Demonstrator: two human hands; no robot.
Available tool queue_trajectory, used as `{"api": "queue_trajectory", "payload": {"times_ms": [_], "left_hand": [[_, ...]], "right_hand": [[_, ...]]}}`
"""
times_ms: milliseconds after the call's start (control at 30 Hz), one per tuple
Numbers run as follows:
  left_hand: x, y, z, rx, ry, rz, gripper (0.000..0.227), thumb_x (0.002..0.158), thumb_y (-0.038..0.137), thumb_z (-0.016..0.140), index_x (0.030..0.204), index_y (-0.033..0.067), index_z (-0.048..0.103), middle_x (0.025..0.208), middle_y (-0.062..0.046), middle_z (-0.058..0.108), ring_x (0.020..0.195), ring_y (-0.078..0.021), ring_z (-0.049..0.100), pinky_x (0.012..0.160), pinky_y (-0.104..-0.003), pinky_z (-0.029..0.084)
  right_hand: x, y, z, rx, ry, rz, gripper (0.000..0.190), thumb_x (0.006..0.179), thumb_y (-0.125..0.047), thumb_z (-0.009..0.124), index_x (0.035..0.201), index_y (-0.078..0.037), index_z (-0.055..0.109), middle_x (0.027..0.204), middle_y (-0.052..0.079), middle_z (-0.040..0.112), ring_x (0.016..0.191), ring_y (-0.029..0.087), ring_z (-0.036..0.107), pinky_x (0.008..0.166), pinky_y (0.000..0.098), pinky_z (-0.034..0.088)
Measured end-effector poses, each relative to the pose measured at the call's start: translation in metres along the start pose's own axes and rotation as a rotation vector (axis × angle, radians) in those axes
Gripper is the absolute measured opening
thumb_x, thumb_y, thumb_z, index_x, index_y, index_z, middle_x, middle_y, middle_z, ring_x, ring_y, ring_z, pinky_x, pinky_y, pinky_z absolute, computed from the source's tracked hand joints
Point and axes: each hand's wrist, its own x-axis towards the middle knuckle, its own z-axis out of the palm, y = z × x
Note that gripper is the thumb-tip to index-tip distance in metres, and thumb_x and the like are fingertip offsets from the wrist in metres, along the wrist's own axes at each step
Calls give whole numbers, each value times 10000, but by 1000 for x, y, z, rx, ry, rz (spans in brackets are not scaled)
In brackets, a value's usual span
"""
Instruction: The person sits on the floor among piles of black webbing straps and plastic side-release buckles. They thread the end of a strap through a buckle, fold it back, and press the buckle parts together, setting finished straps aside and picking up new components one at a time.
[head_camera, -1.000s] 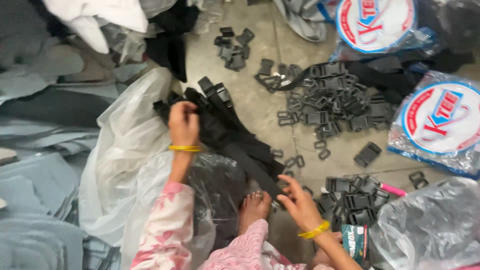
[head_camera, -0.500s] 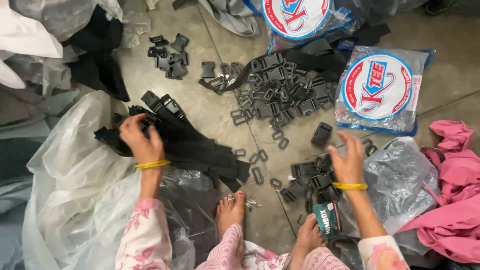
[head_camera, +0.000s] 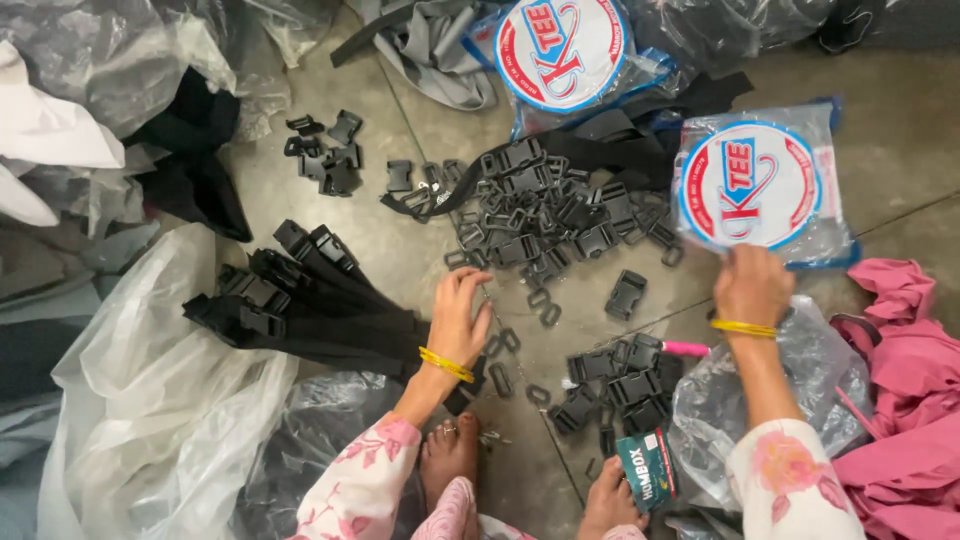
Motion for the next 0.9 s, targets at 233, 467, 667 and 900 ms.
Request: {"api": "queue_trajectory", "payload": {"times_ms": [233, 467, 667, 900], "left_hand": [[12, -19, -15, 9, -15, -105, 370, 852, 23, 678, 1215, 57, 615, 1260, -168, 572, 1216, -384, 526, 1051, -441, 430], [116, 1, 11, 12, -93, 159, 403, 867, 117, 753, 1238, 63, 604, 1278, -168, 570, 1215, -380, 533, 1050, -449, 449], [234, 4, 134, -5, -368, 413, 635, 825, 262, 839, 1348, 61, 540, 1342, -180, 564, 1273, -395, 530, 1088, -447, 457], [275, 12, 195, 422, -505, 102, 1198, 541, 454, 927, 1522, 107, 334, 1360, -138, 508, 1269, -341, 492, 987, -595, 432]], "right_hand": [[-4, 129, -34, -395, -181, 199, 196, 1059, -302, 695, 1069, -107, 711, 1068, 139, 713, 1101, 356, 626, 958, 548, 454], [26, 103, -66, -271, -293, 352, 449, 831, -174, 705, 1269, -76, 707, 1220, 235, 667, 1149, 446, 593, 935, 563, 443], [109, 16, -45, 493, -231, 126, 648, 866, -127, 681, 1495, -90, 529, 1397, 168, 559, 1283, 333, 553, 1070, 441, 466], [198, -46, 15, 261, -313, -149, 1145, 583, -349, 881, 1560, -56, 360, 1535, 221, 443, 1398, 444, 386, 1082, 571, 330]]}}
